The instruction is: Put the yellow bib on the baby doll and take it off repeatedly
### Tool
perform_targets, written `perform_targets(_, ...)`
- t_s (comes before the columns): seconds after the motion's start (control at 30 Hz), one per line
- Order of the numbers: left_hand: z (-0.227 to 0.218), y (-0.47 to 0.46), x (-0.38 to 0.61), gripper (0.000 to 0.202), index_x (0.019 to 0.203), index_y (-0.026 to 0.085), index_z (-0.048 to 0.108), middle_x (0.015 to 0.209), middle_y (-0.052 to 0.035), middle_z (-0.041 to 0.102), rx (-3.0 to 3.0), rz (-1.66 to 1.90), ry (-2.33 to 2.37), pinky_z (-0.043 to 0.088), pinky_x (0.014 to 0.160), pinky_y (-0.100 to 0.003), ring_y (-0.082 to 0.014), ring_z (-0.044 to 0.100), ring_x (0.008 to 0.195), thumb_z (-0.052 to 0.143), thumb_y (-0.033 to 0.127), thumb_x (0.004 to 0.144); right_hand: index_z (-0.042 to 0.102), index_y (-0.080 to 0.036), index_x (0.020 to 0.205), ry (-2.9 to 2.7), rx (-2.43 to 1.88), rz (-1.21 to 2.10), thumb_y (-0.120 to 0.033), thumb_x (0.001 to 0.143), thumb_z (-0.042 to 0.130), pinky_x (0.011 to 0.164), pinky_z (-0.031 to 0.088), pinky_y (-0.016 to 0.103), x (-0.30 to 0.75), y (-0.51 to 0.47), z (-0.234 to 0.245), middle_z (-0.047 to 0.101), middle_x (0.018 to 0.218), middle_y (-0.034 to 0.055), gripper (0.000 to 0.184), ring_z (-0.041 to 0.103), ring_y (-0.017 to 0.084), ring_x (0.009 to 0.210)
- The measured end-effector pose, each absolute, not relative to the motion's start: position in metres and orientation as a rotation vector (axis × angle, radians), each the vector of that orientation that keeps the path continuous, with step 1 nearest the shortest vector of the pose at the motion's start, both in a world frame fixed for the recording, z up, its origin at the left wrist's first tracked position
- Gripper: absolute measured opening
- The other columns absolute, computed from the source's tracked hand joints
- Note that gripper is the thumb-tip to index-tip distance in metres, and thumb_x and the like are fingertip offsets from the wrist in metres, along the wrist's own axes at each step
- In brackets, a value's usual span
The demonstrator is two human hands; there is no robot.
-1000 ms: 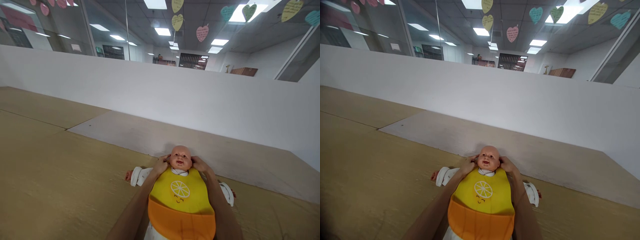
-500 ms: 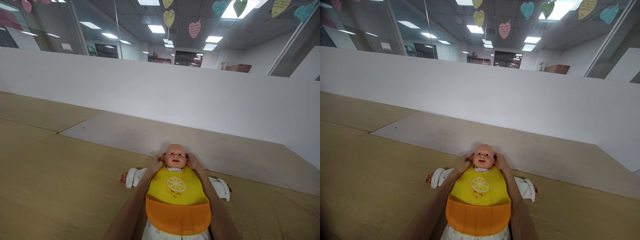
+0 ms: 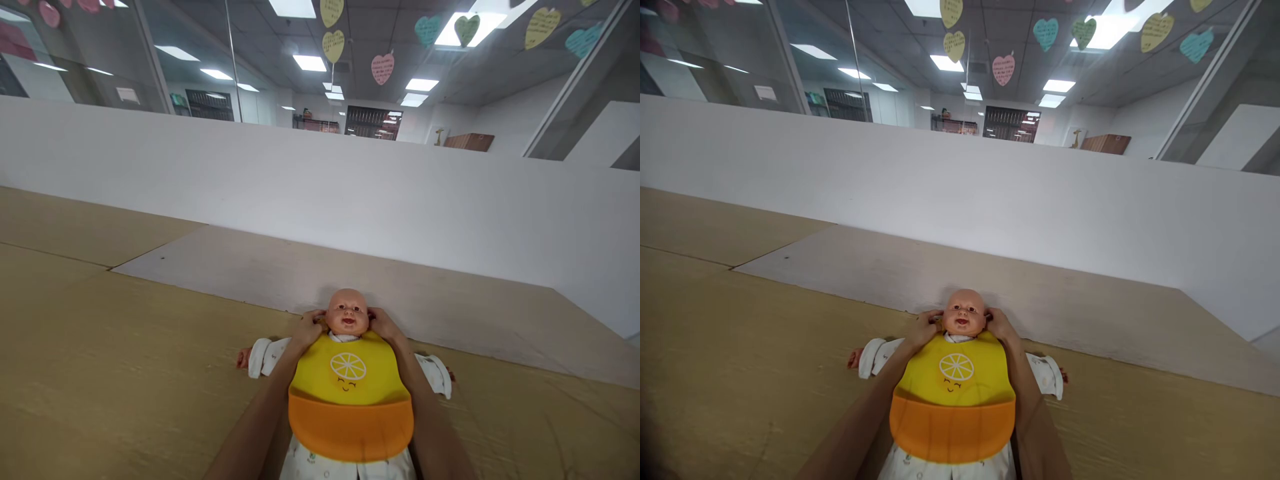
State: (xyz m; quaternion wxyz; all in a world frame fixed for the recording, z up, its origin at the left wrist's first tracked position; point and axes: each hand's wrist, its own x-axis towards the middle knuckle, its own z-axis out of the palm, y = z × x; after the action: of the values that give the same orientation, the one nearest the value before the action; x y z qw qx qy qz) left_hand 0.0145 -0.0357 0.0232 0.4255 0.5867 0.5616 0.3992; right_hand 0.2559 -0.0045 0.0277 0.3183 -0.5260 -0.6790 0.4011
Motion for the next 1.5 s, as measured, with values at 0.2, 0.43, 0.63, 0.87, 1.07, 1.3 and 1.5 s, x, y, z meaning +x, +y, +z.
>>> perform_targets(0.2, 0.028, -0.037, 0.013, 0.035, 0.098, 0.016, 0.07, 0.102, -0.0096, 0.073, 1.399, 0.946, 1.491, 0.048, 0.085, -0.032, -0.028, 0.062, 0.104, 0.06, 0.018, 0.065, 0.06, -0.015, 0.087, -1.571, -1.32, 1.356, -0.023, 0.053, 0.065, 0.064, 0.046, 0.026, 0.261, -0.035, 0.04, 0.065, 0.076, -0.0004, 0.035, 0.059, 0.015, 0.068)
perform_targets(0.43, 0.041, -0.067, 0.0, 0.045, 0.114, 0.015, 0.056, 0.089, -0.0045, 0.069, 1.172, 0.996, 1.32, 0.05, 0.064, -0.029, -0.0187, 0.065, 0.074, 0.054, 0.022, 0.069, 0.054, -0.018, 0.09, -1.154, -1.403, 1.422, -0.026, 0.05, 0.067, 0.059, 0.04, 0.024, 0.261, -0.07, 0.053, 0.06, 0.071, -0.0026, 0.042, 0.056, 0.013, 0.064)
perform_targets(0.63, 0.06, -0.11, -0.021, 0.049, 0.116, 0.016, 0.057, 0.081, -0.0025, 0.068, 1.356, 1.0, 1.328, 0.05, 0.069, -0.029, -0.0188, 0.063, 0.079, 0.053, 0.029, 0.069, 0.057, -0.018, 0.094, -1.24, -1.459, 1.285, -0.026, 0.05, 0.066, 0.063, 0.043, 0.024, 0.272, -0.104, 0.062, 0.06, 0.085, 0.0005, 0.046, 0.057, 0.014, 0.073)
perform_targets(0.87, 0.036, -0.144, -0.088, 0.039, 0.102, 0.018, 0.067, 0.098, -0.0108, 0.069, 1.698, 1.368, 1.717, 0.046, 0.093, -0.042, -0.0274, 0.061, 0.101, 0.047, 0.041, 0.077, 0.058, -0.02, 0.083, -1.352, -1.575, 0.912, -0.047, 0.061, 0.058, 0.056, 0.047, 0.032, 0.313, -0.129, 0.046, 0.063, 0.098, 0.0071, 0.035, 0.056, 0.017, 0.064)
perform_targets(1.07, 0.023, -0.158, -0.158, 0.063, 0.126, 0.024, 0.058, 0.133, -0.0087, 0.058, 2.012, 1.041, 1.563, 0.036, 0.105, -0.039, -0.0286, 0.047, 0.126, 0.069, 0.027, 0.064, 0.063, -0.018, 0.08, -1.27, -1.717, 0.533, -0.053, 0.063, 0.053, 0.065, 0.05, 0.037, 0.363, -0.156, 0.03, 0.068, 0.078, 0.0093, 0.04, 0.061, 0.024, 0.068)
perform_targets(1.3, 0.029, -0.161, -0.158, 0.041, 0.106, 0.021, 0.069, 0.109, -0.0084, 0.071, 1.795, 0.98, 1.615, 0.044, 0.094, -0.036, -0.0262, 0.062, 0.101, 0.068, 0.028, 0.066, 0.064, -0.017, 0.084, -1.17, -1.776, 0.496, -0.057, 0.061, 0.054, 0.069, 0.052, 0.038, 0.384, -0.168, 0.012, 0.07, 0.083, 0.0107, 0.047, 0.063, 0.026, 0.073)
perform_targets(1.5, 0.028, -0.158, -0.153, 0.034, 0.1, 0.021, 0.072, 0.098, -0.0057, 0.074, 1.678, 1.033, 1.554, 0.049, 0.083, -0.033, -0.0244, 0.065, 0.09, 0.059, 0.044, 0.077, 0.064, -0.019, 0.084, -1.108, -1.78, 0.487, -0.054, 0.061, 0.054, 0.083, 0.051, 0.043, 0.382, -0.167, 0.009, 0.07, 0.09, 0.0133, 0.043, 0.064, 0.031, 0.087)
